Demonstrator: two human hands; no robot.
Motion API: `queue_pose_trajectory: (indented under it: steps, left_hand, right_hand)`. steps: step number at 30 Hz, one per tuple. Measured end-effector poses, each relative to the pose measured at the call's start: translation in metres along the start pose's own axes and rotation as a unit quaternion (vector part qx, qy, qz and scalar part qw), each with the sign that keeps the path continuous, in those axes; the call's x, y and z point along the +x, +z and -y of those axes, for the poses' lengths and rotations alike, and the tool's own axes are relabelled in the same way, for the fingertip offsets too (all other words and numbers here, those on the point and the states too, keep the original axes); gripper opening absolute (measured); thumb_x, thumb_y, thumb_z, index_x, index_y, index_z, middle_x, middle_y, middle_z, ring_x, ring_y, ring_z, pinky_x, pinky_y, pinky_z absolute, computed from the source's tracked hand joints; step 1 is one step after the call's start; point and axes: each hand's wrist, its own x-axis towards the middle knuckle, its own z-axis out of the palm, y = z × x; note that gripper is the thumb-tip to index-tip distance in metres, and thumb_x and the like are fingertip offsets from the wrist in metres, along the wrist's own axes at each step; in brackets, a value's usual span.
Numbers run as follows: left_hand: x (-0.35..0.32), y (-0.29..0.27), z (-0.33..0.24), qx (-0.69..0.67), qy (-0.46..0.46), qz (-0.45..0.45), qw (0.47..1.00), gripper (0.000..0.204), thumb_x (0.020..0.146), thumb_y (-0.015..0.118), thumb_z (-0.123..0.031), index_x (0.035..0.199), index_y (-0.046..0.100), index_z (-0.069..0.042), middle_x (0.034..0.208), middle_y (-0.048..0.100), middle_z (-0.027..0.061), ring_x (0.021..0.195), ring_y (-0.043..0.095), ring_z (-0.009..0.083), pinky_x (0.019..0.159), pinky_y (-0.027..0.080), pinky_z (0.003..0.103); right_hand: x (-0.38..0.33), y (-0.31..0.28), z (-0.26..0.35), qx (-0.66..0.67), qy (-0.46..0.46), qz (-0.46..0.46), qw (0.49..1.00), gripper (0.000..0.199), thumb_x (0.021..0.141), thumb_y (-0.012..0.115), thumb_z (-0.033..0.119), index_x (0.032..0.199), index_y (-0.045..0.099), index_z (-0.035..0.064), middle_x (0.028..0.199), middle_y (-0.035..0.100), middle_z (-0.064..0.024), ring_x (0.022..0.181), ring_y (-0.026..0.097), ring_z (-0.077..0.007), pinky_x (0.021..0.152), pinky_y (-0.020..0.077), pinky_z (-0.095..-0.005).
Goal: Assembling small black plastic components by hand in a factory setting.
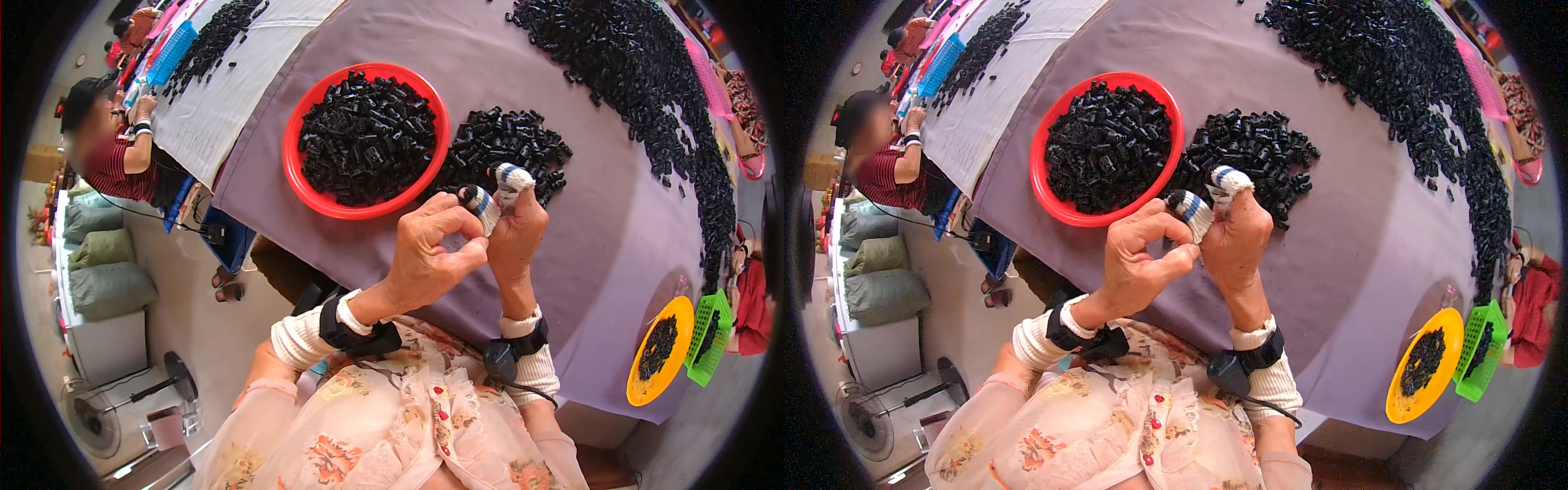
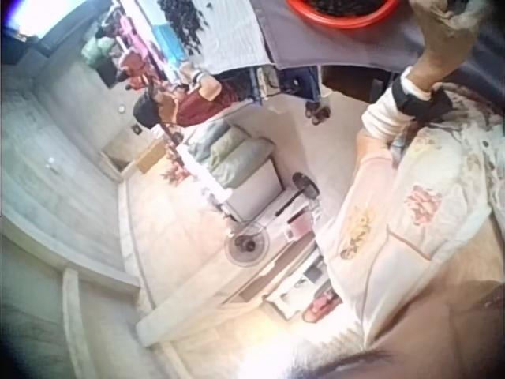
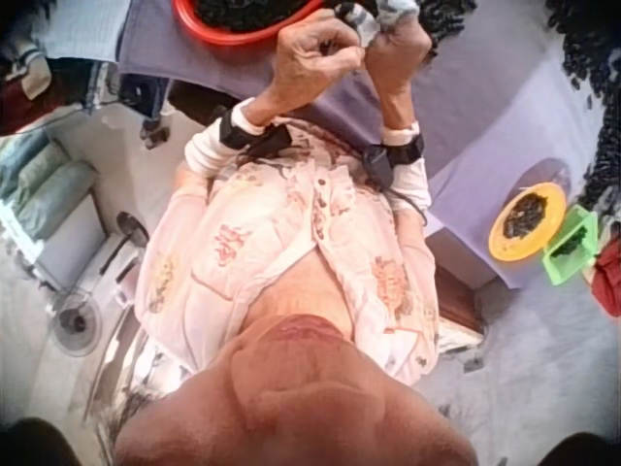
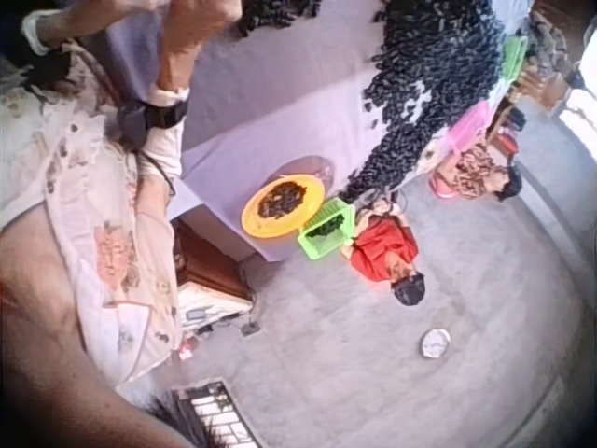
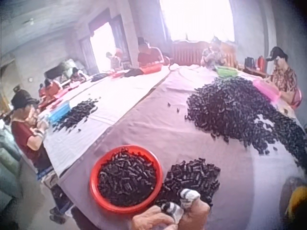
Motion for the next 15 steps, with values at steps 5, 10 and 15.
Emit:
queue_pose_trajectory:
  steps: [5,10,15]
  left_hand:
    - [0.001,0.005,0.007,-0.012,0.015,-0.007,1.000,0.005,0.062,0.060,0.000,0.066,0.057,0.000,0.066,0.053,0.0049,0.065,0.050,0.0127,0.061,0.040,0.025]
    - [0.002,0.006,0.004,-0.004,0.015,0.016,1.000,0.006,0.065,0.060,0.003,0.069,0.057,0.000,0.068,0.054,0.0038,0.065,0.051,0.0116,0.060,0.039,0.024]
    - [0.002,-0.001,0.004,-0.227,-0.134,0.057,0.963,0.010,0.080,0.056,-0.009,0.085,0.058,-0.001,0.077,0.057,0.0040,0.070,0.054,0.0128,0.066,0.042,0.025]
  right_hand:
    - [0.002,-0.002,0.015,0.266,0.226,0.083,0.933,0.015,0.076,0.065,0.007,0.088,0.057,0.0028,0.079,0.062,-0.0030,0.065,0.057,-0.0097,0.061,0.0451,-0.0211]
    - [0.001,-0.006,0.006,0.533,0.366,0.135,0.751,0.012,0.078,0.064,0.011,0.086,0.056,0.0076,0.091,0.060,-0.0059,0.065,0.052,-0.0049,0.059,0.0443,-0.0185]
    - [0.006,-0.011,0.019,0.440,0.301,0.134,0.835,0.018,0.084,0.057,0.020,0.092,0.057,0.0040,0.066,0.054,-0.0003,0.047,0.044,-0.0054,0.041,0.0353,-0.0183]
